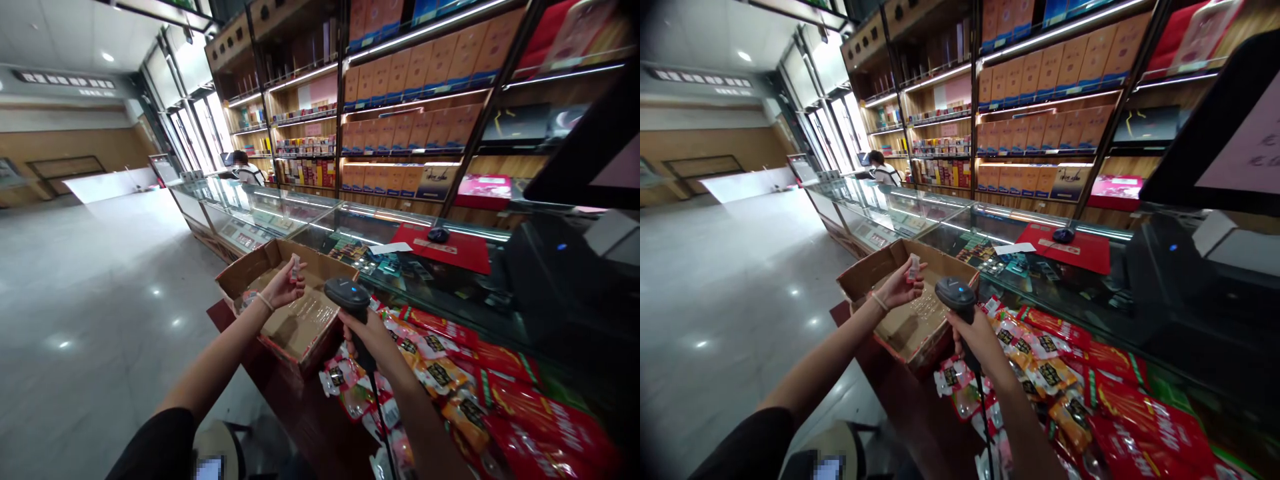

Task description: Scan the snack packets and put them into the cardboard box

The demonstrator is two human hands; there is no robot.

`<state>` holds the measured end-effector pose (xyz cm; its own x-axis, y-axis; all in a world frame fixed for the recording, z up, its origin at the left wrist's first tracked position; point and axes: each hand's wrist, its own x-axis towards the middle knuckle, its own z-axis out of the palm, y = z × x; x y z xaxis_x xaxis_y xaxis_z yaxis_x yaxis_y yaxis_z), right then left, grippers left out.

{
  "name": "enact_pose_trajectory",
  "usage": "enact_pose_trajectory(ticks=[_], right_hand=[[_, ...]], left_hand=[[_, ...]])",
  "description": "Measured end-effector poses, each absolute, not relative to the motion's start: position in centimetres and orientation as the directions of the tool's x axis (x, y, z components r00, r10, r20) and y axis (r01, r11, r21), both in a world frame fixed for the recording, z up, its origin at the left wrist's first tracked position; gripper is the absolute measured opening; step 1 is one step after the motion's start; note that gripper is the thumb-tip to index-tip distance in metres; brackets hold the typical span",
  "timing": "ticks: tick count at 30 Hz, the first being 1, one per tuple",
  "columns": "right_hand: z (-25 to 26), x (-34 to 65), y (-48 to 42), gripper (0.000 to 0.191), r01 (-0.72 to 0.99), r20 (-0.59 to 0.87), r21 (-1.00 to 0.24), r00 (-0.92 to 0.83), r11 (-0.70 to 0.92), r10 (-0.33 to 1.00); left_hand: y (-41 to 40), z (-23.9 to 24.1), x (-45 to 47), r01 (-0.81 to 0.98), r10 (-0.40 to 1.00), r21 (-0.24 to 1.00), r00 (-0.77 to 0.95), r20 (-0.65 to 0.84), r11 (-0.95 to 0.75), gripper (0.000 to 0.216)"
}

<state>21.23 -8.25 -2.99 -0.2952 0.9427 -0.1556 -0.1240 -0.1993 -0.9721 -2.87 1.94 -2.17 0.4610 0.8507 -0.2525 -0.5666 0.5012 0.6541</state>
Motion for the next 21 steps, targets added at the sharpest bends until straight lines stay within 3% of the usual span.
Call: enact_pose_trajectory(ticks=[10,16,21], right_hand=[[-2.8,20.9,-9.0,0.049,-0.016,-0.192,-0.977,-0.363,-0.213,0.912],[-2.8,21.0,-8.8,0.047,0.061,-0.238,-0.97,-0.401,-0.233,0.885],[-2.8,20.9,-9.0,0.044,0.012,-0.199,-0.977,-0.418,-0.213,0.886]], left_hand=[[2.4,-3.3,-2.9,-0.502,0.948,0.809,0.243,-0.208,0.306,0.041],[2.4,-3.5,-3.4,-0.533,0.91,0.754,0.356,-0.212,0.384,0.044],[2.9,-3.4,-3.1,-0.516,0.907,0.755,0.334,-0.256,0.404,0.05]])
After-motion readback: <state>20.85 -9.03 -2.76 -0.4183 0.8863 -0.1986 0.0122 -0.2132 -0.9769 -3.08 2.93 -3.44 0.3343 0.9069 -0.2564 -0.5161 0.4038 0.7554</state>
